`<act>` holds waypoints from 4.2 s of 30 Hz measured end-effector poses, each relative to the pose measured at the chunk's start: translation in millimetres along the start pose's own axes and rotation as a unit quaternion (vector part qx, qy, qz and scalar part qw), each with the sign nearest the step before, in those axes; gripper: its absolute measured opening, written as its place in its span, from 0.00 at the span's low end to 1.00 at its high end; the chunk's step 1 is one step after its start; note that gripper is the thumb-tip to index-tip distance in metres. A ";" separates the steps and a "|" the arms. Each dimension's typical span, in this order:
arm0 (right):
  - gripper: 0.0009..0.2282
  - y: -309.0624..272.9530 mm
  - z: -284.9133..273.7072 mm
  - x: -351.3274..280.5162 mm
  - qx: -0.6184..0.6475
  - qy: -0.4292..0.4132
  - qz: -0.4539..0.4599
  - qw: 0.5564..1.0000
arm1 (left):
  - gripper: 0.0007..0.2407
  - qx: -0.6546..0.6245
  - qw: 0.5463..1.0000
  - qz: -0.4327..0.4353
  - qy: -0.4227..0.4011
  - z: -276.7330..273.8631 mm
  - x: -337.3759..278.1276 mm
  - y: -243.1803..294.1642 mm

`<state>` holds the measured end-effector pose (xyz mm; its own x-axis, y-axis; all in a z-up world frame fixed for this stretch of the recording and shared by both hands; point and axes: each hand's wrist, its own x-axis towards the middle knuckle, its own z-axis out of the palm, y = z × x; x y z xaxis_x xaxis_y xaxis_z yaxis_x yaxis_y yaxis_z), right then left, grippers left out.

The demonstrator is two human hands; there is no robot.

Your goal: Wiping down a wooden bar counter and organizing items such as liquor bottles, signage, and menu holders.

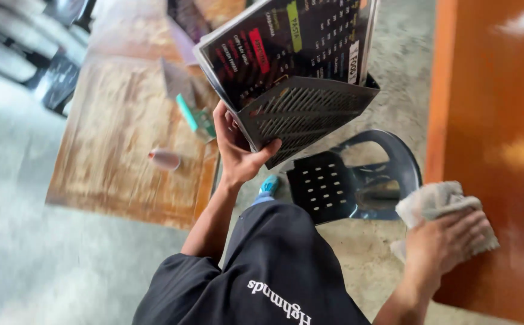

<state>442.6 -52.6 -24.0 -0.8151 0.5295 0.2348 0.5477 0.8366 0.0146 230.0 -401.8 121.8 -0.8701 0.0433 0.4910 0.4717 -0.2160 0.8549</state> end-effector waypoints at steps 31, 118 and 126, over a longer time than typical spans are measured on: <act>0.51 45.3 86.4 53.6 0.032 -0.089 0.171 0.981 | 0.43 0.256 0.848 0.125 0.446 -377.1 34.3 -170.1; 0.32 55.7 116.2 294.8 0.163 -0.055 0.116 0.978 | 0.27 0.370 0.694 0.176 -0.592 430.8 74.9 -285.2; 0.31 50.8 80.3 212.2 0.199 0.029 0.044 0.979 | 0.29 0.407 0.671 0.166 -0.597 392.5 19.2 -238.8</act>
<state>282.3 113.6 -51.5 -0.7499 0.6023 0.2737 0.4883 0.7830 -0.3853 156.8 33.5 -7.2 -0.1934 0.9800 0.0463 0.9556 0.1774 0.2352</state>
